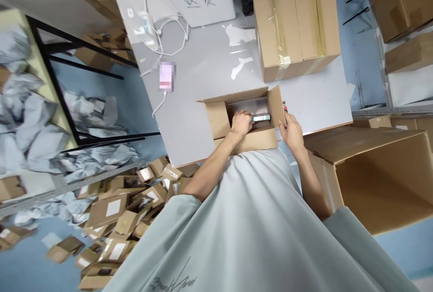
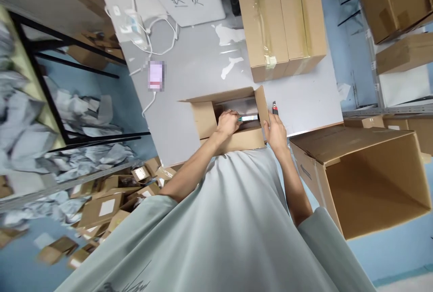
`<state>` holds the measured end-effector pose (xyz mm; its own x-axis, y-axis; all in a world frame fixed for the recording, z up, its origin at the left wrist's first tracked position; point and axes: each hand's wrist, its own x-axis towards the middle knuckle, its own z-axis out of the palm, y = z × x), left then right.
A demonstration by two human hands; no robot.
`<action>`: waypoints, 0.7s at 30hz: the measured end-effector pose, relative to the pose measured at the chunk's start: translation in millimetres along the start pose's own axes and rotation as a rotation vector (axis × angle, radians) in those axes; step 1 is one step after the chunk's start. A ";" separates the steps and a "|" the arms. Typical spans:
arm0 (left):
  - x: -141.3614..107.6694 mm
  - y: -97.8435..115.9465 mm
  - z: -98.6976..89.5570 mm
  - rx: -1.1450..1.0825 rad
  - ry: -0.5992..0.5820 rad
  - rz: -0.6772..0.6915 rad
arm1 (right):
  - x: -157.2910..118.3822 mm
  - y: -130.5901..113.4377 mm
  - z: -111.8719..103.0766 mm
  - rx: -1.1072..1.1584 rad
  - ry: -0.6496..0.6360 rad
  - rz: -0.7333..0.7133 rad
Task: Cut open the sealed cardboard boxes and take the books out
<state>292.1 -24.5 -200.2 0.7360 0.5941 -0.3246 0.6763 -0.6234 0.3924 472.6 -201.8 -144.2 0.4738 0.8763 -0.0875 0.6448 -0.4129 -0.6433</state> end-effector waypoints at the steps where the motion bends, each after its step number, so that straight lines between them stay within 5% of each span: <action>1: -3.9 -1.0 -6.0 0.006 0.015 -0.003 | -0.6 -0.3 0.1 0.000 -0.004 0.009; 7: -40.2 -8.3 -60.1 -0.206 0.305 -0.012 | 1.4 1.9 1.9 -0.015 -0.007 0.027; 12: -74.0 -17.1 -99.8 -0.782 0.559 -0.100 | 7.5 -12.0 2.1 0.101 0.120 -0.056; 16: -92.2 -17.9 -106.4 -1.296 0.578 -0.247 | 15.7 -49.8 -0.4 0.395 0.147 -0.129; 21: -108.1 -7.8 -99.9 -1.622 0.571 -0.394 | 25.4 -95.4 0.0 0.650 0.015 -0.193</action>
<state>204.2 -33.0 -82.2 0.2097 0.8796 -0.4270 -0.1759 0.4635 0.8684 423.1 -140.2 -85.0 0.3982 0.9136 0.0823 0.2294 -0.0123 -0.9732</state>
